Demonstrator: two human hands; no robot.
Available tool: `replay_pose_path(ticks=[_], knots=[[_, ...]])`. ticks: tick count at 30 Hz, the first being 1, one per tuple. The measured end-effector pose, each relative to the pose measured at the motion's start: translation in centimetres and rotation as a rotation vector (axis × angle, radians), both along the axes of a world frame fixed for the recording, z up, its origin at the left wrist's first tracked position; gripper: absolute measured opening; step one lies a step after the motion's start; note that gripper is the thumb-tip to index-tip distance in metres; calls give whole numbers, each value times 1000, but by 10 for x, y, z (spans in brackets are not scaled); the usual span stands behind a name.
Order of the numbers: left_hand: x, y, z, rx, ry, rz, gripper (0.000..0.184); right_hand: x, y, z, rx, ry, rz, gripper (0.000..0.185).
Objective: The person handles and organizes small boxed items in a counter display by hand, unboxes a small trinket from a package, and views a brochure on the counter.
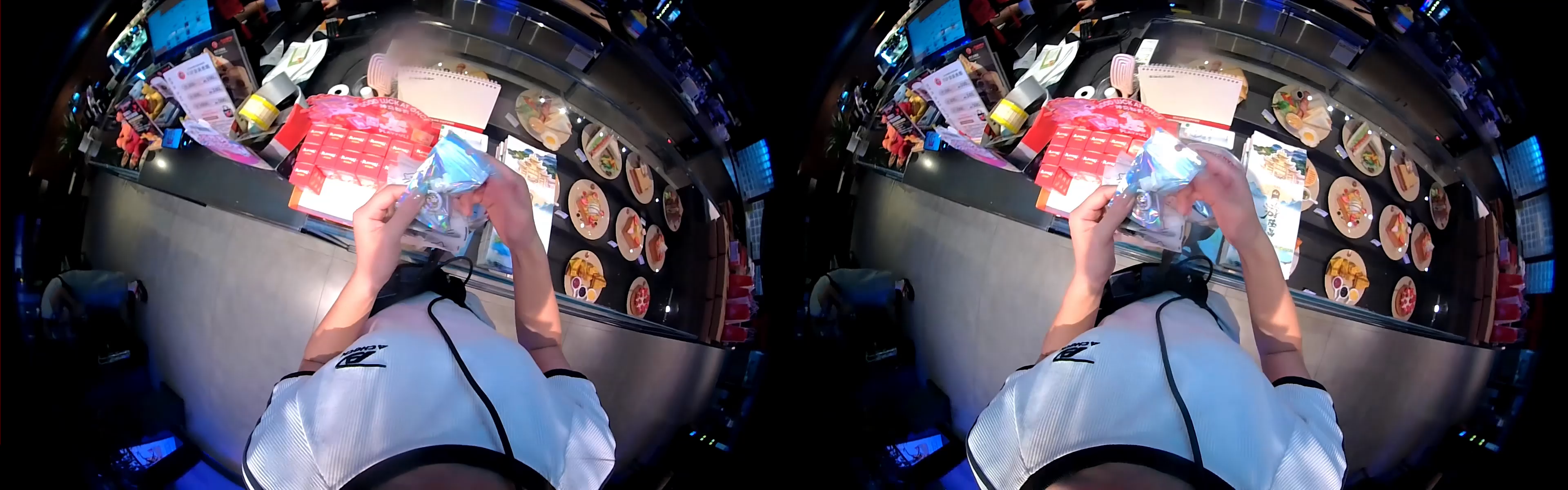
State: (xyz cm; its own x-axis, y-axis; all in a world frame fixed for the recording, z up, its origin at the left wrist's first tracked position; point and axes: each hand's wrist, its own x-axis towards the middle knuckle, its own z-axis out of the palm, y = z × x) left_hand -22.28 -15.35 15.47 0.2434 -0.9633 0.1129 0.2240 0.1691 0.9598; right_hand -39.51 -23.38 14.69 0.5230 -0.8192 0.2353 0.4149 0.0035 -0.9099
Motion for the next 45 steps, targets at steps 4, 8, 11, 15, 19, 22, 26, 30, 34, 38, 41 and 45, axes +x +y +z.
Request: replay_pose_path(ticks=[4,8,11,15,19,22,26,30,34,38,41,45], knots=[[2,8,2,-18,-28,7,14,9,17,25,-14,298,-158,21],[2,11,5,-57,-54,26,14,-1,26,30,-61,312,-93,20],[2,13,7,-90,-62,23,14,1,35,30,-68,234,-143,17],[5,11,5,-129,-173,40,15,5,47,37,-92,107,-180,14],[7,8,13,-38,-122,12,20,0,48,39,-593,217,-336,31],[12,7,13,-83,3,-79,25,-4,56,42,-771,413,-356,43],[11,7,17,-127,68,-129,22,1,58,36,-882,436,-368,39],[13,8,21,-135,-19,-115,19,-1,61,33,-891,459,-375,39],[12,6,14,-133,-85,-90,17,-5,58,23,-805,413,-351,36],[20,-1,9,-105,-206,79,18,-22,42,31,-650,436,-511,32],[45,-4,-3,-58,-212,199,19,-37,16,16,-339,367,-593,15],[63,1,-25,58,-170,207,20,-53,-18,-26,-244,510,-541,13]])
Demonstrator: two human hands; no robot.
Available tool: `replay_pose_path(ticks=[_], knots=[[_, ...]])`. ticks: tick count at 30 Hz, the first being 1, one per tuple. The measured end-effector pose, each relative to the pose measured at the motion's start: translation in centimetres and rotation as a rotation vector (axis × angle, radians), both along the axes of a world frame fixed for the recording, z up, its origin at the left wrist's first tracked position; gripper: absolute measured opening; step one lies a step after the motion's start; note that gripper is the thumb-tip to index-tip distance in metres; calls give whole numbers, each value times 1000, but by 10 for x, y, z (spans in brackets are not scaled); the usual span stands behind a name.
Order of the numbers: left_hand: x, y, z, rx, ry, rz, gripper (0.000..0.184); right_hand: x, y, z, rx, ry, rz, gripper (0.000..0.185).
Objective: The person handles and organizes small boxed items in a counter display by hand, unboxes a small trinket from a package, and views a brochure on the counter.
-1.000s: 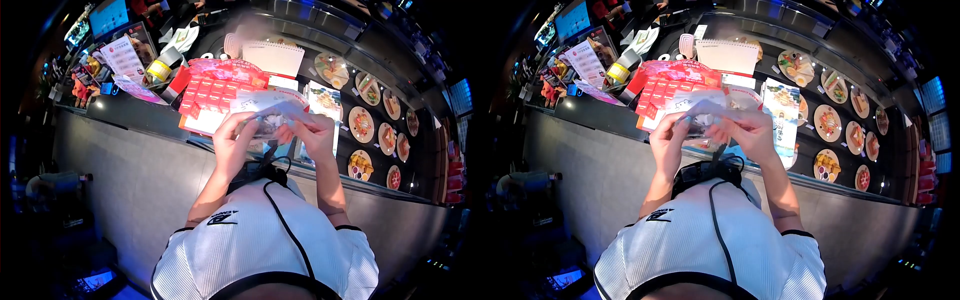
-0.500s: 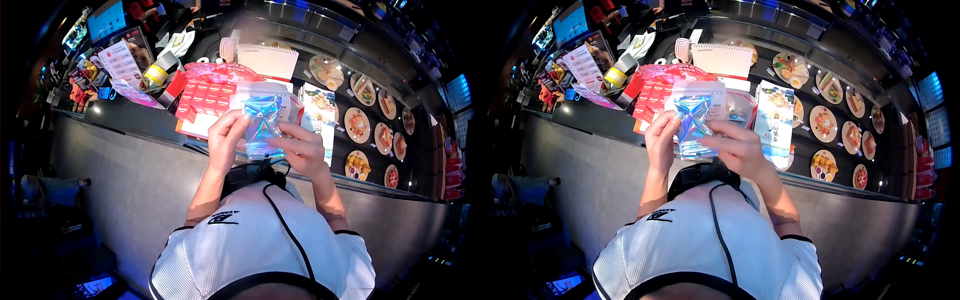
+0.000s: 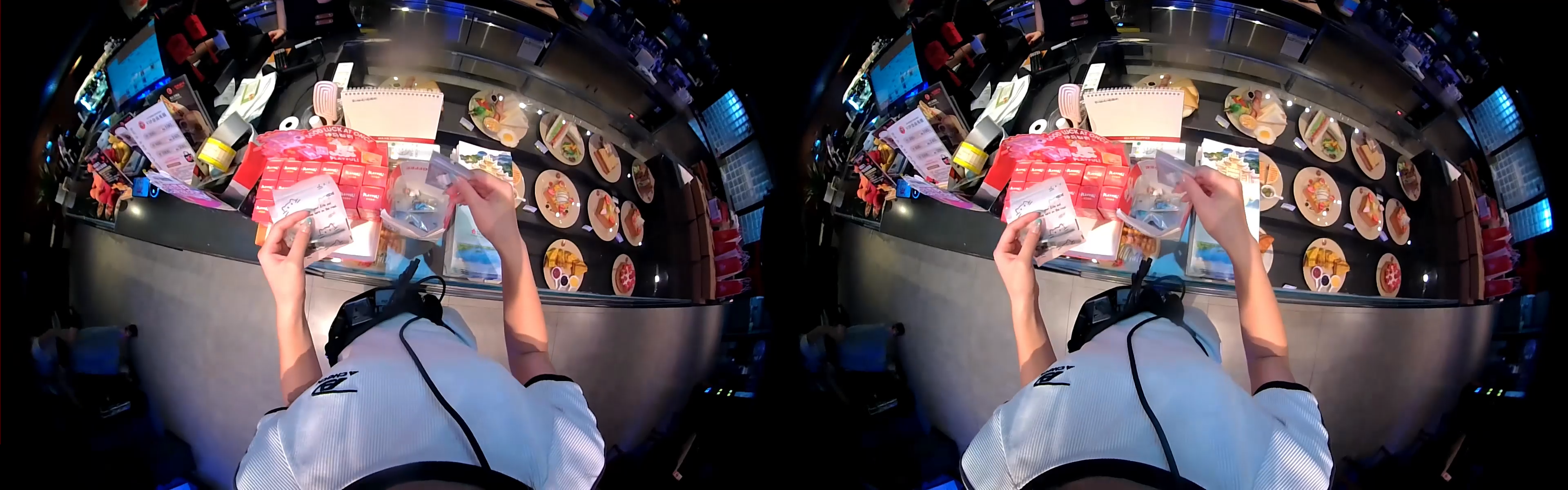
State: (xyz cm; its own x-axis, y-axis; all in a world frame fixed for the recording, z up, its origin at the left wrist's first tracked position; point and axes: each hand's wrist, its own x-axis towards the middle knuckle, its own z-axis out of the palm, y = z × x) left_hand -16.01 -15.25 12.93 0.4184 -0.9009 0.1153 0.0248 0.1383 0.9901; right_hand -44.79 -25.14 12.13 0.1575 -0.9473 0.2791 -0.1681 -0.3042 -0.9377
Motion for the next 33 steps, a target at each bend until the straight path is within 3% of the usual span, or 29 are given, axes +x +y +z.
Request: replay_pose_path(ticks=[5,13,17,20,27,30,33], knots=[[-4,1,-23,101,21,25,19,-3,-18,-34,184,207,-72,19],[1,-7,-30,134,-5,56,17,7,-35,-12,152,578,49,18],[2,-10,-29,167,2,54,17,24,-39,-16,25,903,261,17],[-3,-11,-30,174,38,61,18,34,-43,-36,-11,998,448,17],[-3,-8,-27,205,88,90,18,32,-51,-47,136,1006,776,18],[1,-8,-30,190,75,82,17,30,-59,-44,225,956,703,16],[1,-10,-29,219,79,112,17,39,-71,-54,-132,1248,493,14]])
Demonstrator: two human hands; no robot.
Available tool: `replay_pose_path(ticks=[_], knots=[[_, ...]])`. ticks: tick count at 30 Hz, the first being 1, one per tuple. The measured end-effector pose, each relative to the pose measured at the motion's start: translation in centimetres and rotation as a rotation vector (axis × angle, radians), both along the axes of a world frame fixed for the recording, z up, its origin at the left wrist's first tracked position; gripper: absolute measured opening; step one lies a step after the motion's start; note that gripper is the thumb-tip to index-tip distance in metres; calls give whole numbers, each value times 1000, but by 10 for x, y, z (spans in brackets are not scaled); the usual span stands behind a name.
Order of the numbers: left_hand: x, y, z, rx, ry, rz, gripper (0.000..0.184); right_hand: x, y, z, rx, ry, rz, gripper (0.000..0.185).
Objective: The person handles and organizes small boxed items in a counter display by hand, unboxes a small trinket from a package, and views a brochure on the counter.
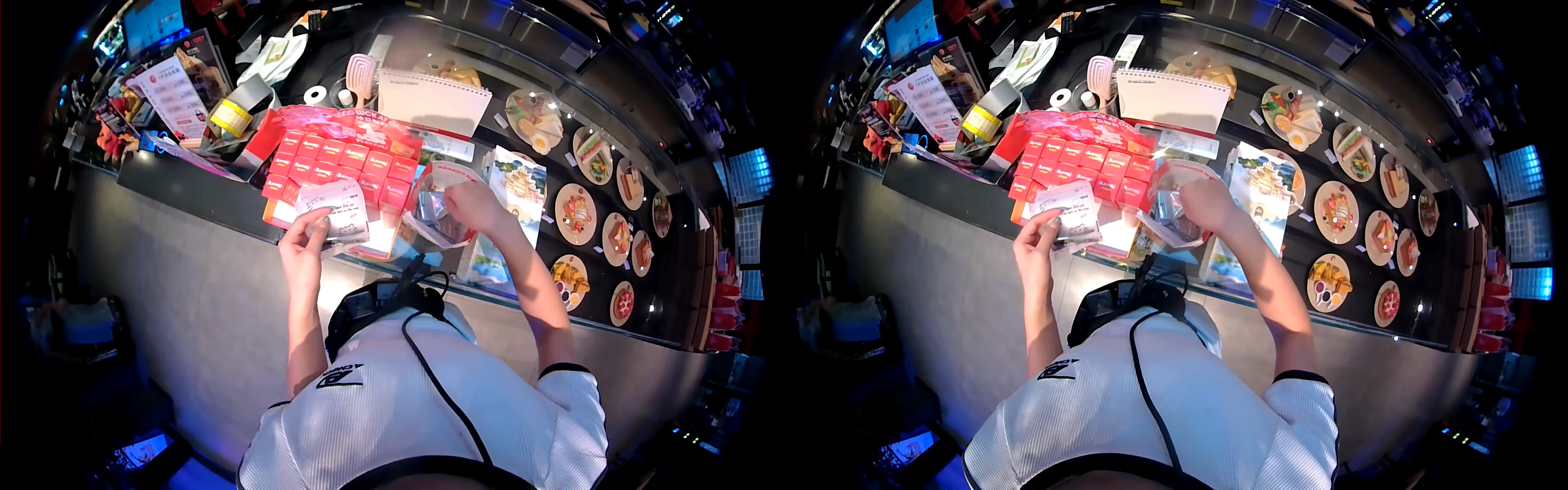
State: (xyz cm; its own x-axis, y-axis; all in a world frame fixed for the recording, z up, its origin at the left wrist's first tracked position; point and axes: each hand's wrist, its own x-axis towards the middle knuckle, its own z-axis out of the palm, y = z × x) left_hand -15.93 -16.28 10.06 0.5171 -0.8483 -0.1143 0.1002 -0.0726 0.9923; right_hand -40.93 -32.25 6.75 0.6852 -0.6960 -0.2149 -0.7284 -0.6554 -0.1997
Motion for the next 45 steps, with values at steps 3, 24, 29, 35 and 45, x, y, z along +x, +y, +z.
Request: replay_pose_path(ticks=[3,24,29,35,45], knots=[[0,-3,-5,-20,2,-31,17,15,-7,-2,-144,-145,33,14],[-36,-24,18,-129,-20,-457,26,15,-16,12,-33,-187,77,18],[-61,-53,12,-34,-82,-635,31,-34,8,72,383,-553,-411,14],[-84,-97,-15,28,-219,-772,35,-64,34,95,552,-927,-564,7],[-95,-96,-13,-240,-798,-566,28,-53,49,95,660,-1253,-538,11]])
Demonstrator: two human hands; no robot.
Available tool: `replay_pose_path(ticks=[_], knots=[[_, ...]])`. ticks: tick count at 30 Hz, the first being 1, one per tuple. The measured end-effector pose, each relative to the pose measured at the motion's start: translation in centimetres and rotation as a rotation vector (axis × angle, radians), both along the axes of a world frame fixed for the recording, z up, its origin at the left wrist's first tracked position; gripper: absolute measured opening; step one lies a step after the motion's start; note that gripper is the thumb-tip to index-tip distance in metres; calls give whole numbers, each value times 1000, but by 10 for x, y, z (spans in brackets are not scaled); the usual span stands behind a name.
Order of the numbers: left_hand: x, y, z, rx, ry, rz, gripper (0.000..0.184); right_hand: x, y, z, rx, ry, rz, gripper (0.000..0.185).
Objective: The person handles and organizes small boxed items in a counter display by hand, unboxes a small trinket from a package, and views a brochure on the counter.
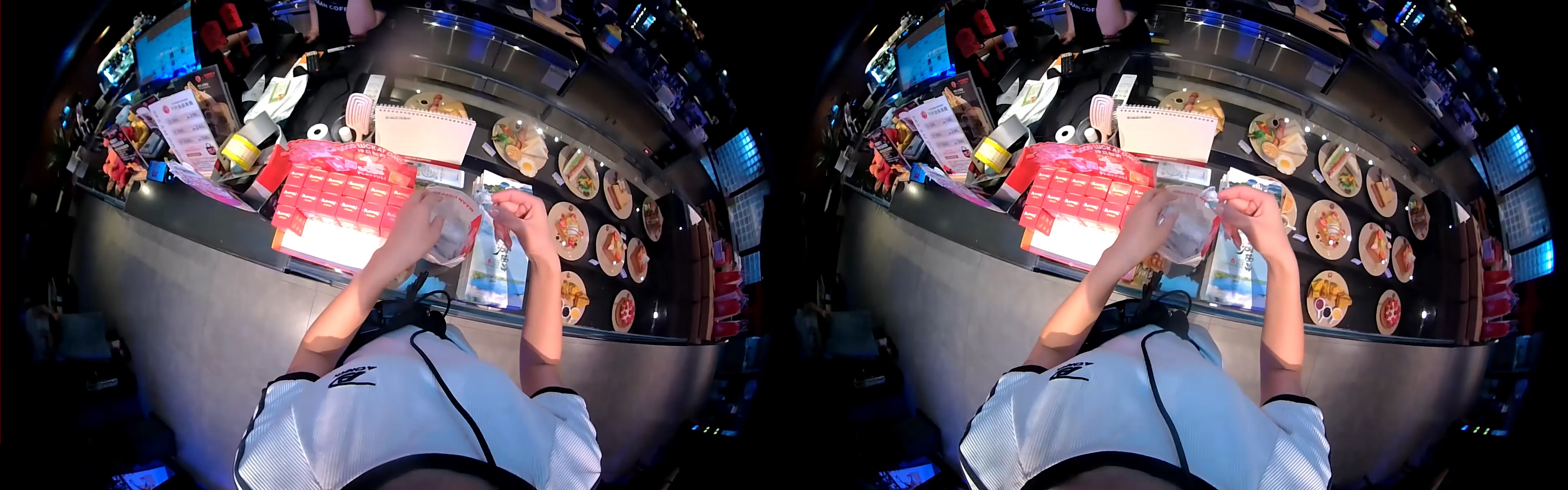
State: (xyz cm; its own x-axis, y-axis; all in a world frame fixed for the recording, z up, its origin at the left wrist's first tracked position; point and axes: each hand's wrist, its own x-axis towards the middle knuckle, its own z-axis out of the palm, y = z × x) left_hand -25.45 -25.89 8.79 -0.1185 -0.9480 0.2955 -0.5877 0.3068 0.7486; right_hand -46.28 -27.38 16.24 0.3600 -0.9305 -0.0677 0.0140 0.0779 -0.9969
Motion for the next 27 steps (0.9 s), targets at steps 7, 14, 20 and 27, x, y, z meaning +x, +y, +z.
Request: replay_pose_path(ticks=[7,14,20,27], knots=[[34,52,76,219,709,-165,19,44,26,8,-5,-243,149,14],[44,84,98,102,748,-31,22,81,34,32,-28,-306,357,19],[53,90,97,87,1025,-23,31,96,39,37,-12,-257,399,21],[64,93,98,97,1099,52,32,109,41,36,43,-220,433,22]])
